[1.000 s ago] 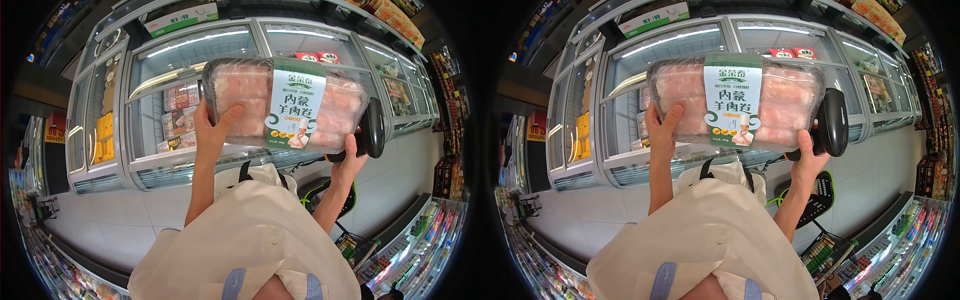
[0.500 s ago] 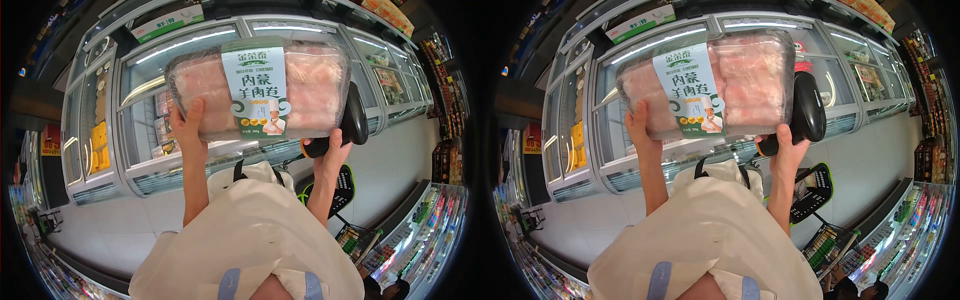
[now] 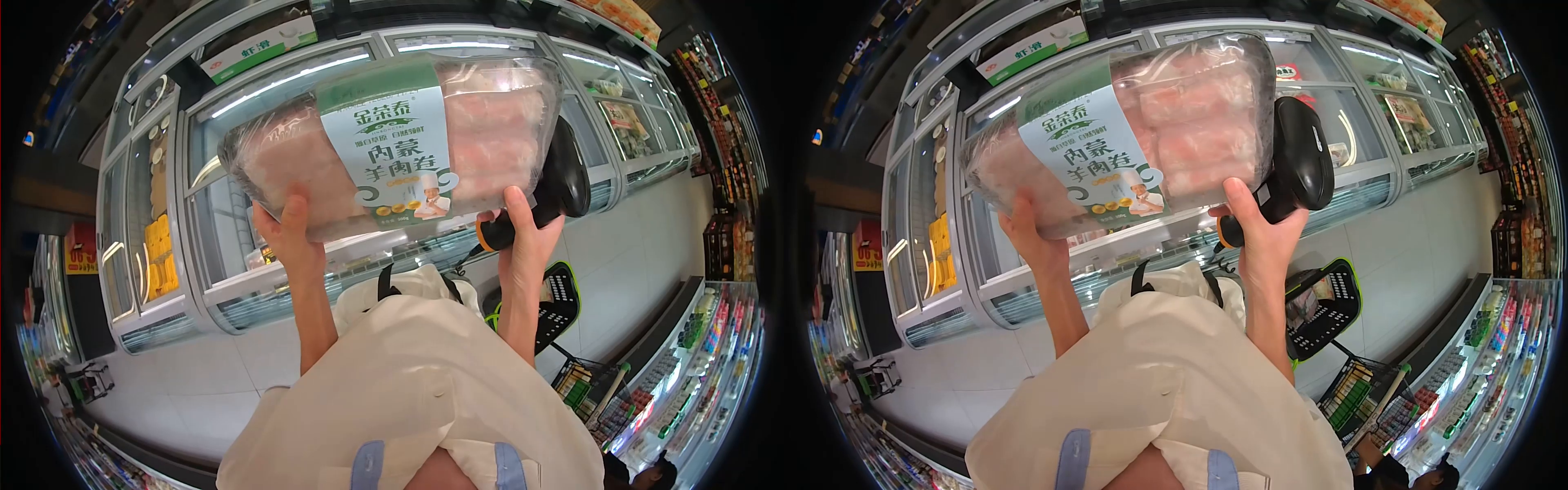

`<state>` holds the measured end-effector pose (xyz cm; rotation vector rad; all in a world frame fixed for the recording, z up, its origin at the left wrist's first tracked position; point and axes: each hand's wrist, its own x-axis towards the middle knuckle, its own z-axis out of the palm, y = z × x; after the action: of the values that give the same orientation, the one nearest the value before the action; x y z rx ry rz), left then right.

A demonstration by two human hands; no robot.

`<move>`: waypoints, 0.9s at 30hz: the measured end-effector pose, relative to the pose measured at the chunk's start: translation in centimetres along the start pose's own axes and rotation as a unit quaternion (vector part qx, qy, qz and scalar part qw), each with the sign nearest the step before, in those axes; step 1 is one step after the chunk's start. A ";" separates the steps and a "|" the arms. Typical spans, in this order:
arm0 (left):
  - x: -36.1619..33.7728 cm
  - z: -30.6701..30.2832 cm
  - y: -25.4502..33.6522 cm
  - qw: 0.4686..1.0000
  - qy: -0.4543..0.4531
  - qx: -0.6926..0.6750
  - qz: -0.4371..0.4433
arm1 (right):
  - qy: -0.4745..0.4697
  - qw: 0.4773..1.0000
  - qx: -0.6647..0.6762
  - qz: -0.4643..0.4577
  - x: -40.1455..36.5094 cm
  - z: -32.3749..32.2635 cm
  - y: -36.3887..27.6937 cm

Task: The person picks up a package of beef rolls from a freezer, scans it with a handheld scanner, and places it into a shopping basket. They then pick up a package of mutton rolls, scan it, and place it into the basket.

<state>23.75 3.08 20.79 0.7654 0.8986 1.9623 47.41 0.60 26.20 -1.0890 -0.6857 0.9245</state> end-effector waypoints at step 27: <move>2.6 0.9 -6.4 0.924 -0.108 -0.229 -0.285 | -0.278 0.954 0.000 -0.115 -2.4 -0.5 -1.0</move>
<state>25.89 8.17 16.61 0.3754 0.4299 1.4459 46.98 -1.87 26.95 -0.7227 -1.2487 1.0331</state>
